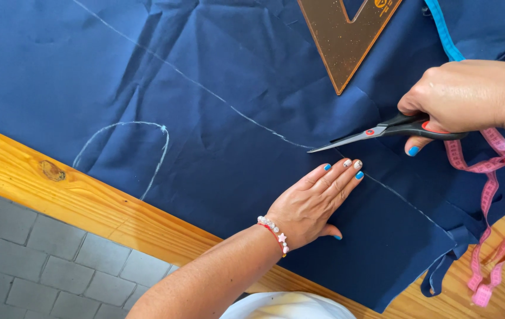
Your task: Cutting blue fabric along chalk lines using scissors on a wooden table
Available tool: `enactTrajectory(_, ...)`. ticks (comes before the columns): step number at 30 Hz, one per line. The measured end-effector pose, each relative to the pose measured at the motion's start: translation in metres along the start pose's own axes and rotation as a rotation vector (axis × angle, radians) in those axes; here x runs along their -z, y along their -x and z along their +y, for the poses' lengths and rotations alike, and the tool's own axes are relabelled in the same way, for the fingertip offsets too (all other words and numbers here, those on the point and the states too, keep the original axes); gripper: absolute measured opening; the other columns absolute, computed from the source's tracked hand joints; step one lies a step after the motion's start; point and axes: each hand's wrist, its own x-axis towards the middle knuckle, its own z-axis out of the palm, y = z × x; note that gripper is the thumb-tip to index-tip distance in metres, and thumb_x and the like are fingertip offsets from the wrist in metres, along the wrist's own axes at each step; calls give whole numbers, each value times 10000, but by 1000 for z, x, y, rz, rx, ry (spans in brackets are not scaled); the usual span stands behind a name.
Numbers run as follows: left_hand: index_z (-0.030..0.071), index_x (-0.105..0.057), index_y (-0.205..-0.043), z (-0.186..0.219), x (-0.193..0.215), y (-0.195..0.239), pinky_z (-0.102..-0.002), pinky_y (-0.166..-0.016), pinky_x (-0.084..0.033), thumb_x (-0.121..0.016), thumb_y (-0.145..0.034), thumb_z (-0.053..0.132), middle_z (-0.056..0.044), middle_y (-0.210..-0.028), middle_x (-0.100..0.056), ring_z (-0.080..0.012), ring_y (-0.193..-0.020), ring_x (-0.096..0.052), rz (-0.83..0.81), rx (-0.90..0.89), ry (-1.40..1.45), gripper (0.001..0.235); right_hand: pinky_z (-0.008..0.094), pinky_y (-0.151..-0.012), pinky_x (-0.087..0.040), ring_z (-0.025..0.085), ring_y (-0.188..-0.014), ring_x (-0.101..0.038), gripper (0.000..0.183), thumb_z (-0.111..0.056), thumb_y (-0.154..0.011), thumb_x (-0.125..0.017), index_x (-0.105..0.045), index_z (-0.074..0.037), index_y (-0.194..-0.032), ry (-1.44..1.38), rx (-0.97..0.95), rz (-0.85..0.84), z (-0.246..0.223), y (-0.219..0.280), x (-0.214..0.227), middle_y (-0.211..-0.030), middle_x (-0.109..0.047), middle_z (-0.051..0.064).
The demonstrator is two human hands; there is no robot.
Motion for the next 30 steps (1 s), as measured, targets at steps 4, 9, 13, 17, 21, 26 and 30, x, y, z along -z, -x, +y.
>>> enactTrajectory(4,105,-235,-1643,-1,1,0,-379,-1308,-174,-467,-822,944,-76,-1723,-195,-224,-1598,-190,9,-1,-27,1197,310,-679,-566,152,-774,-754,523,-890,-666,-760,-710,-412,-873,-40,-30,-1,-9,2,0,-774,-782,-108)
enactTrajectory(9,111,-250,-1640,-1,2,0,-366,-1303,-187,-506,-805,942,-66,-1723,-208,-213,-1598,-202,18,10,-9,1205,352,-686,-554,220,-797,-761,565,-883,-623,-813,-704,-365,-818,-142,-31,19,-17,8,0,-766,-788,-59)
enactTrajectory(13,114,-255,-1638,0,1,-1,-368,-1303,-199,-503,-803,952,-66,-1721,-212,-210,-1595,-216,18,7,-20,1208,344,-678,-563,209,-786,-752,559,-899,-655,-757,-697,-384,-863,-136,-32,31,-19,7,-10,-771,-778,-79)
enactTrajectory(17,111,-263,-1635,-1,2,-1,-371,-1303,-213,-510,-798,952,-76,-1718,-218,-218,-1592,-227,21,1,-6,1212,355,-684,-560,232,-788,-749,540,-892,-656,-750,-702,-393,-856,-149,-25,50,-20,6,-16,-753,-776,-60)
enactTrajectory(21,119,-262,-1638,-1,2,-1,-378,-1306,-189,-483,-809,955,-72,-1720,-215,-218,-1594,-212,13,2,-33,1198,344,-686,-555,229,-753,-736,511,-871,-670,-758,-715,-399,-861,-174,-10,50,-21,6,-21,-739,-771,-60)
enactTrajectory(26,120,-258,-1640,0,2,0,-374,-1307,-192,-458,-825,957,-73,-1719,-212,-210,-1593,-216,14,1,-51,1185,299,-605,-500,198,-573,-676,564,-803,-621,-883,-686,-282,-709,-357,-55,-5,-29,11,-26,-560,-693,-9)
enactTrajectory(30,131,-266,-1641,1,0,-1,-361,-1298,-205,-480,-813,960,-65,-1720,-217,-203,-1595,-219,21,10,-55,1191,261,-615,-458,173,-566,-580,633,-885,-579,-850,-620,-300,-647,-296,-48,104,-34,1,-56,-502,-590,-38)
